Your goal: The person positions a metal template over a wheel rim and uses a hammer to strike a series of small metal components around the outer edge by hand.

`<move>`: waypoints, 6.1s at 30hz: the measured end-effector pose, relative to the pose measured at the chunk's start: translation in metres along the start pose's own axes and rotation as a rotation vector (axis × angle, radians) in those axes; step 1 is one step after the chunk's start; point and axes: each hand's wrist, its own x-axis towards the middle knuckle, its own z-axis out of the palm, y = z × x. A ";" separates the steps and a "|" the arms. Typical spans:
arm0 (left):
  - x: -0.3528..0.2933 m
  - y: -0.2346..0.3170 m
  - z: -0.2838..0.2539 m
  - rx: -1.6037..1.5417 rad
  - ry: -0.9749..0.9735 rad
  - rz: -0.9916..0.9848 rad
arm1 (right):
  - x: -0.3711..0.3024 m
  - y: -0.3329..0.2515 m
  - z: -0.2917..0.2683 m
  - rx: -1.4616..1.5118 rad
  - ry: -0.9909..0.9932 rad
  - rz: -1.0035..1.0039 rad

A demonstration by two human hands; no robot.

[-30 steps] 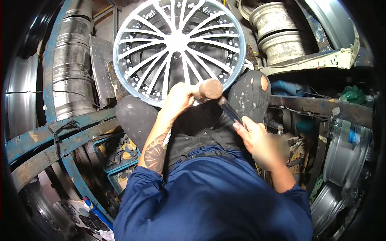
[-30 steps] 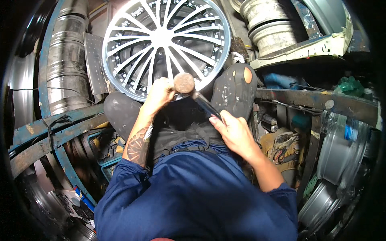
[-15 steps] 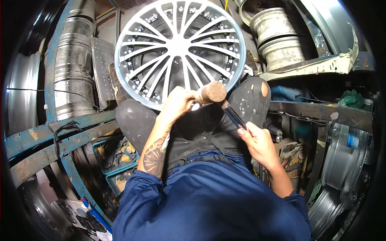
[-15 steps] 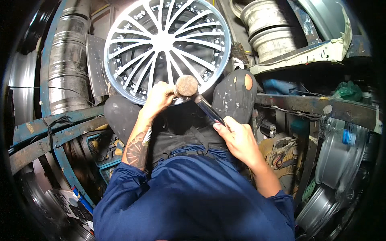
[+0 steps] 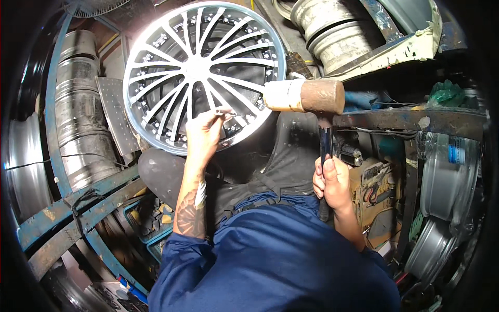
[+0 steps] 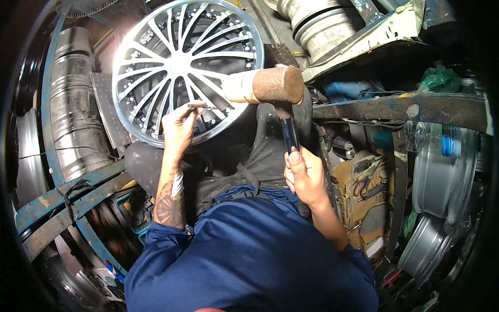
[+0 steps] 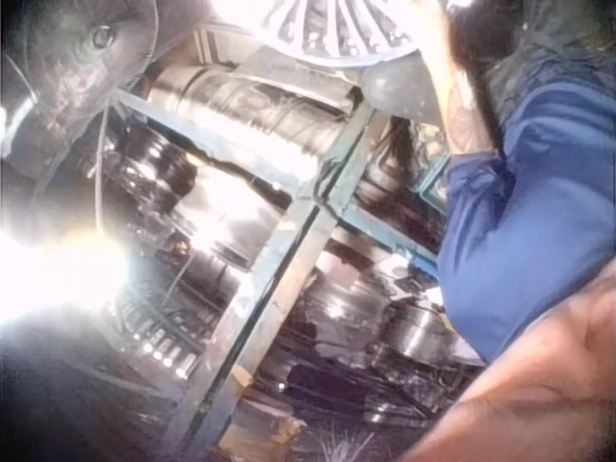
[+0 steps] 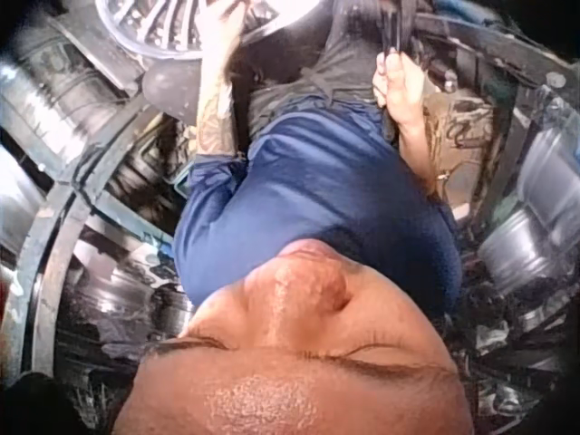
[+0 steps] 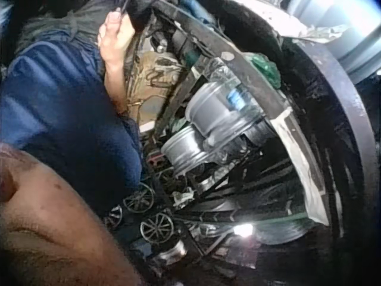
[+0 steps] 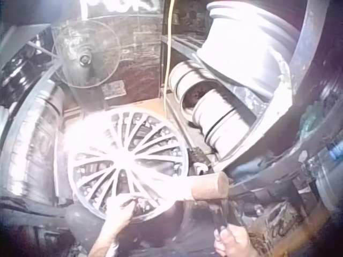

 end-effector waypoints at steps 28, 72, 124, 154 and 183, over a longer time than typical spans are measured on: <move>0.025 -0.012 0.041 0.313 -0.235 0.401 | 0.018 -0.008 0.005 -0.302 0.020 -0.176; 0.026 -0.020 0.026 0.310 -0.249 0.307 | 0.008 -0.029 -0.019 -0.242 0.051 -0.105; 0.067 -0.018 0.062 0.248 -0.314 0.388 | 0.038 -0.042 0.001 -0.681 0.116 -0.530; 0.067 -0.010 0.049 0.004 -0.313 0.081 | 0.031 0.036 -0.040 0.171 0.016 -0.064; 0.127 -0.014 0.094 0.094 -0.260 0.122 | 0.061 0.060 -0.073 0.406 -0.196 0.174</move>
